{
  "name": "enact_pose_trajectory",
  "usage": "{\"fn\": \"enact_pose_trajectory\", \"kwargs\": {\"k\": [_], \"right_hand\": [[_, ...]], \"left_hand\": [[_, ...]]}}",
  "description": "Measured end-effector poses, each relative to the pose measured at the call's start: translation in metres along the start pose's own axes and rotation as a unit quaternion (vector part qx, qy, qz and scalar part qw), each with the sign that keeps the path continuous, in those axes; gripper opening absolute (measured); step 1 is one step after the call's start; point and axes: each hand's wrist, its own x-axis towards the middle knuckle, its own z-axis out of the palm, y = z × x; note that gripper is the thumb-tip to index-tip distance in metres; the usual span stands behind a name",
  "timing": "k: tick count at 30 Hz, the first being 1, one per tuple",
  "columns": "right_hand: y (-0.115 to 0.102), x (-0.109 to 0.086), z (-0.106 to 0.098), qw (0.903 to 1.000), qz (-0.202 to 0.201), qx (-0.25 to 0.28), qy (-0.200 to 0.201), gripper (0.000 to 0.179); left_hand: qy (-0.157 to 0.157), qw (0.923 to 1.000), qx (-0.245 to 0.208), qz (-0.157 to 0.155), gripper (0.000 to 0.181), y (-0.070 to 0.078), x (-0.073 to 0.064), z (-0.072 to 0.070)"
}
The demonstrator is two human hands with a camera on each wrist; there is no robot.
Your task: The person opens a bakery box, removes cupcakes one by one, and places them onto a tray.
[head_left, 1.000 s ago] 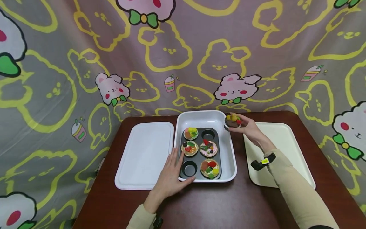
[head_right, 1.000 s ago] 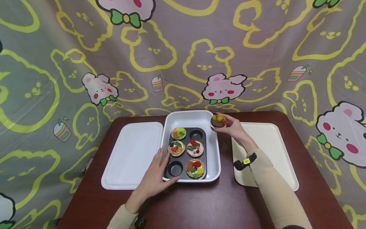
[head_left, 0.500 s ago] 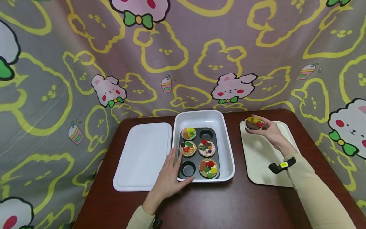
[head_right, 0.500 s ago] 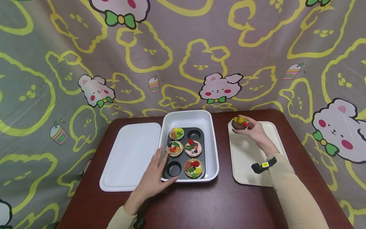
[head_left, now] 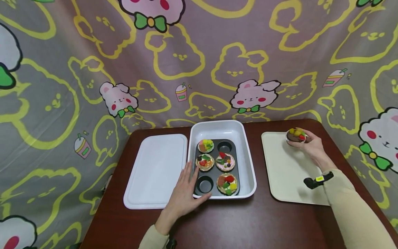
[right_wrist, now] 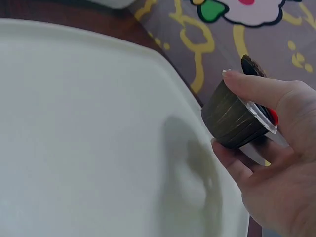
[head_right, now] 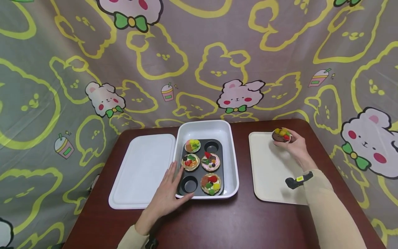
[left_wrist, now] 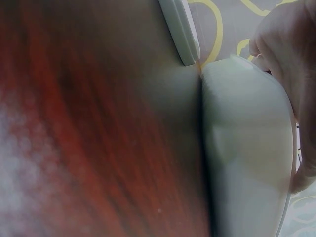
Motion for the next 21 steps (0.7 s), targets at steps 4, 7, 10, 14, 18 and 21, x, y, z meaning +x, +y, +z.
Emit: {"fn": "enact_pose_trajectory", "kwargs": {"k": [4, 7, 10, 14, 18, 21], "right_hand": [[0.0048, 0.0015, -0.0041, 0.9998, 0.000, -0.010, 0.017, 0.083], [0.0076, 0.0020, -0.0058, 0.9997, 0.003, -0.008, 0.023, 0.077], [0.0097, 0.0017, -0.0066, 0.9994, 0.008, -0.014, 0.032, 0.074], [0.0106, 0.0019, -0.0058, 0.9978, 0.020, -0.045, 0.045, 0.080], [0.0099, 0.0031, -0.0040, 0.9958, 0.036, -0.067, 0.051, 0.087], [0.0105, 0.0052, -0.0032, 0.9953, 0.045, -0.064, 0.056, 0.086]], "left_hand": [[-0.002, 1.0000, -0.001, -0.002, 0.115, 0.0000, 0.0000, -0.0003], [-0.005, 1.0000, 0.000, -0.005, 0.115, 0.0000, -0.0003, -0.0004], [-0.007, 1.0000, 0.000, -0.007, 0.115, 0.0004, -0.0007, -0.0002], [-0.007, 1.0000, 0.002, -0.006, 0.115, 0.0005, -0.0012, -0.0002], [-0.004, 1.0000, 0.003, -0.003, 0.115, 0.0004, -0.0009, -0.0004], [-0.002, 1.0000, 0.004, -0.003, 0.115, 0.0005, -0.0010, -0.0006]]}}
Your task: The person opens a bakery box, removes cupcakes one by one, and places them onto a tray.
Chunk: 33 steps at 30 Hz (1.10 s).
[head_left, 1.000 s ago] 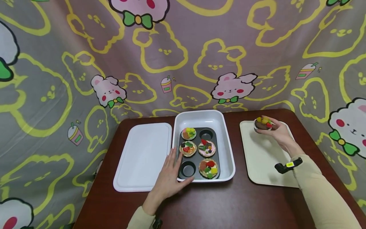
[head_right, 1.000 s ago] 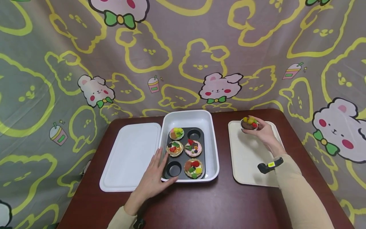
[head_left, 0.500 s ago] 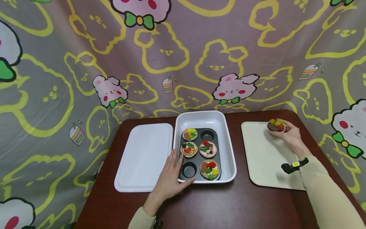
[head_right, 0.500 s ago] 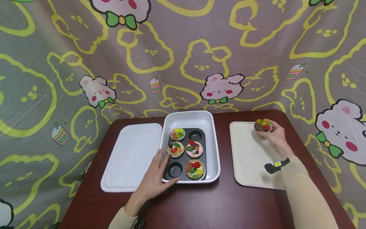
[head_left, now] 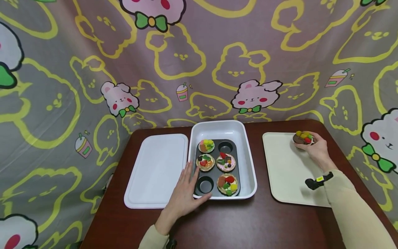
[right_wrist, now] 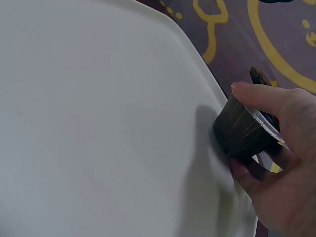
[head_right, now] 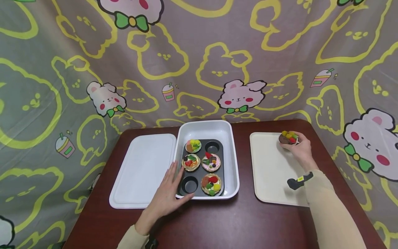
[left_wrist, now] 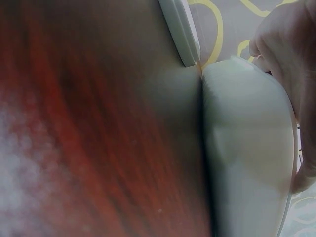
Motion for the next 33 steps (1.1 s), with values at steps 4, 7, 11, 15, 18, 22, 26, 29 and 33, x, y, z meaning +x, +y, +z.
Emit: {"fn": "enact_pose_trajectory", "kwargs": {"k": [4, 7, 11, 15, 18, 22, 26, 29, 33], "right_hand": [[0.002, 0.002, 0.001, 0.9999, 0.008, 0.001, 0.012, 0.086], [0.003, 0.003, 0.003, 0.9998, 0.012, -0.004, 0.018, 0.087], [0.006, 0.003, 0.005, 0.9997, 0.010, -0.010, 0.020, 0.090], [0.008, 0.003, 0.005, 0.9998, 0.003, -0.012, 0.015, 0.092], [0.010, 0.003, 0.005, 0.9998, -0.004, -0.019, 0.010, 0.089], [0.012, 0.003, 0.005, 0.9996, -0.006, -0.028, 0.007, 0.086], [0.012, 0.003, 0.005, 0.9994, -0.012, -0.033, 0.006, 0.089], [0.014, 0.002, 0.004, 0.9983, -0.027, -0.050, 0.010, 0.091], [0.018, 0.001, 0.003, 0.9917, -0.074, -0.105, 0.013, 0.092]], "left_hand": [[-0.001, 1.0000, -0.001, -0.001, 0.115, 0.000, 0.000, 0.000], [-0.003, 1.0000, -0.001, -0.003, 0.114, 0.000, 0.000, 0.001], [-0.005, 1.0000, -0.002, -0.004, 0.114, 0.001, 0.000, 0.000], [-0.003, 1.0000, 0.000, -0.001, 0.114, 0.000, 0.000, -0.001], [-0.004, 1.0000, 0.001, -0.002, 0.113, 0.000, 0.000, -0.001], [-0.006, 1.0000, 0.001, -0.003, 0.113, 0.000, 0.000, -0.001], [-0.006, 1.0000, 0.003, -0.003, 0.113, 0.000, 0.000, -0.001], [-0.004, 1.0000, 0.004, -0.002, 0.112, 0.000, 0.000, 0.000], [-0.005, 1.0000, 0.005, -0.002, 0.112, 0.000, 0.000, 0.000]]}}
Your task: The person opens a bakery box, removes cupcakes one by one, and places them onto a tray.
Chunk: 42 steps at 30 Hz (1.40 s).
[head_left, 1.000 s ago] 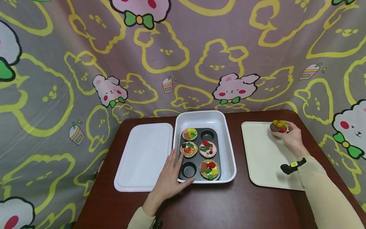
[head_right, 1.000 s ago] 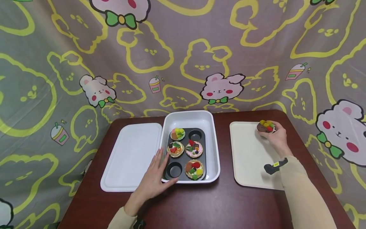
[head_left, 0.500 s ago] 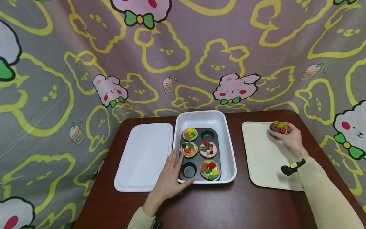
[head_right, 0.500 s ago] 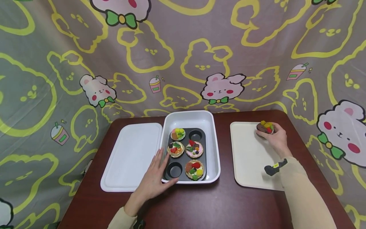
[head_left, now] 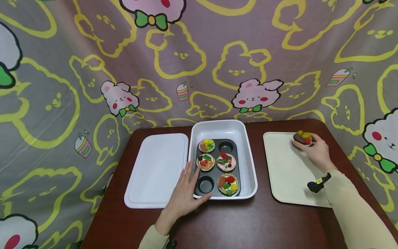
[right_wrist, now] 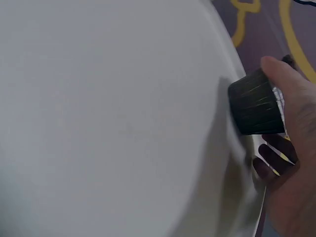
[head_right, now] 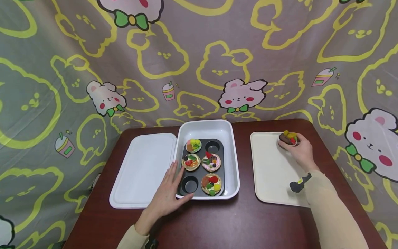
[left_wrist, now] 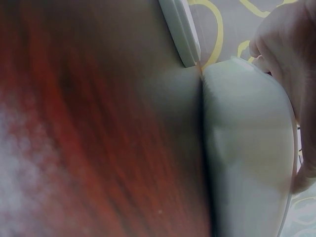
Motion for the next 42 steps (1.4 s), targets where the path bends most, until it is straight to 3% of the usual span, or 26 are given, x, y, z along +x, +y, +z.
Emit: {"fn": "enact_pose_trajectory", "kwargs": {"k": [5, 10, 14, 19, 24, 27, 32, 42], "right_hand": [[0.006, -0.001, 0.000, 0.9926, -0.060, -0.106, 0.005, 0.103], [0.008, -0.002, 0.000, 0.9792, -0.080, -0.186, 0.014, 0.113], [0.003, -0.004, -0.002, 0.9718, -0.109, -0.208, 0.025, 0.117], [-0.025, -0.010, 0.001, 0.9591, -0.183, -0.212, 0.040, 0.110], [-0.060, -0.025, 0.021, 0.9365, -0.276, -0.212, 0.043, 0.105], [-0.080, -0.037, 0.038, 0.9272, -0.311, -0.207, 0.024, 0.104], [-0.112, -0.057, 0.066, 0.9193, -0.330, -0.211, -0.044, 0.105], [-0.146, -0.077, 0.111, 0.8916, -0.381, -0.197, -0.145, 0.110]], "left_hand": [[0.000, 1.0000, 0.000, 0.002, 0.112, 0.000, 0.000, 0.000], [0.003, 1.0000, 0.001, 0.006, 0.111, 0.000, -0.001, 0.000], [0.011, 0.9999, 0.003, 0.011, 0.111, 0.000, -0.001, 0.001], [0.019, 0.9997, 0.009, 0.016, 0.111, -0.001, -0.001, 0.001], [0.017, 0.9997, 0.008, 0.017, 0.111, -0.001, 0.000, 0.001], [0.026, 0.9993, 0.008, 0.025, 0.110, -0.002, -0.001, 0.003], [0.034, 0.9990, 0.004, 0.030, 0.109, -0.002, -0.002, 0.003], [0.028, 0.9994, 0.000, 0.023, 0.109, -0.002, -0.002, 0.003]]}}
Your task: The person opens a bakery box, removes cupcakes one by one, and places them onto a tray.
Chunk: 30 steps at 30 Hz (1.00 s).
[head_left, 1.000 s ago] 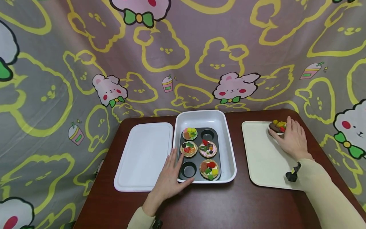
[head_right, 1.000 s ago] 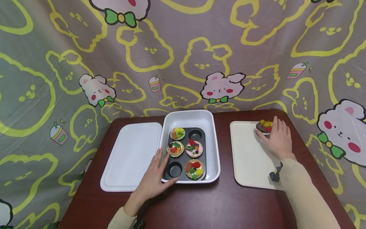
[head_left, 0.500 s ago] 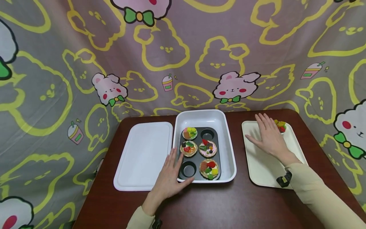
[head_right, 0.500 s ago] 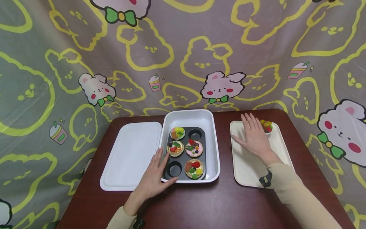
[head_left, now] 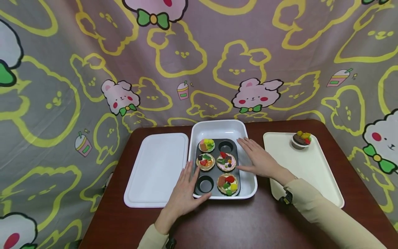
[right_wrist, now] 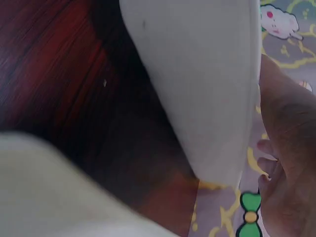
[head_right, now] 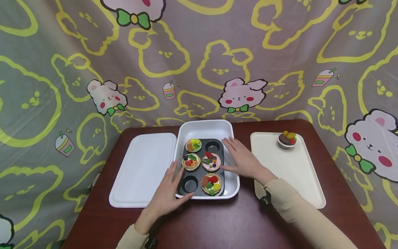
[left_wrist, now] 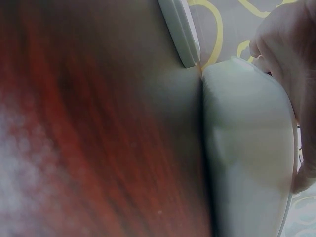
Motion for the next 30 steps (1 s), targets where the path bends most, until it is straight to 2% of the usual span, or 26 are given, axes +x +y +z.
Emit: {"fn": "enact_pose_trajectory", "kwargs": {"k": [8, 14, 18, 25, 30], "right_hand": [[-0.023, 0.016, 0.007, 0.9975, -0.017, 0.049, -0.048, 0.103], [-0.030, 0.025, 0.017, 0.9972, -0.014, 0.044, -0.059, 0.097], [-0.033, 0.030, 0.024, 0.9977, 0.000, 0.033, -0.058, 0.096], [-0.037, 0.037, 0.029, 0.9958, 0.030, 0.052, -0.070, 0.096], [-0.036, 0.040, 0.032, 0.9958, 0.037, 0.046, -0.070, 0.093]], "left_hand": [[-0.012, 0.9999, 0.000, -0.009, 0.109, 0.001, 0.001, 0.000], [-0.009, 0.9999, -0.005, -0.005, 0.108, 0.002, 0.001, 0.000], [-0.008, 1.0000, -0.004, -0.003, 0.108, 0.001, 0.001, 0.000], [-0.017, 0.9998, 0.001, -0.010, 0.110, -0.001, 0.001, 0.001], [-0.012, 0.9999, -0.001, -0.007, 0.110, -0.001, 0.001, 0.001]]}}
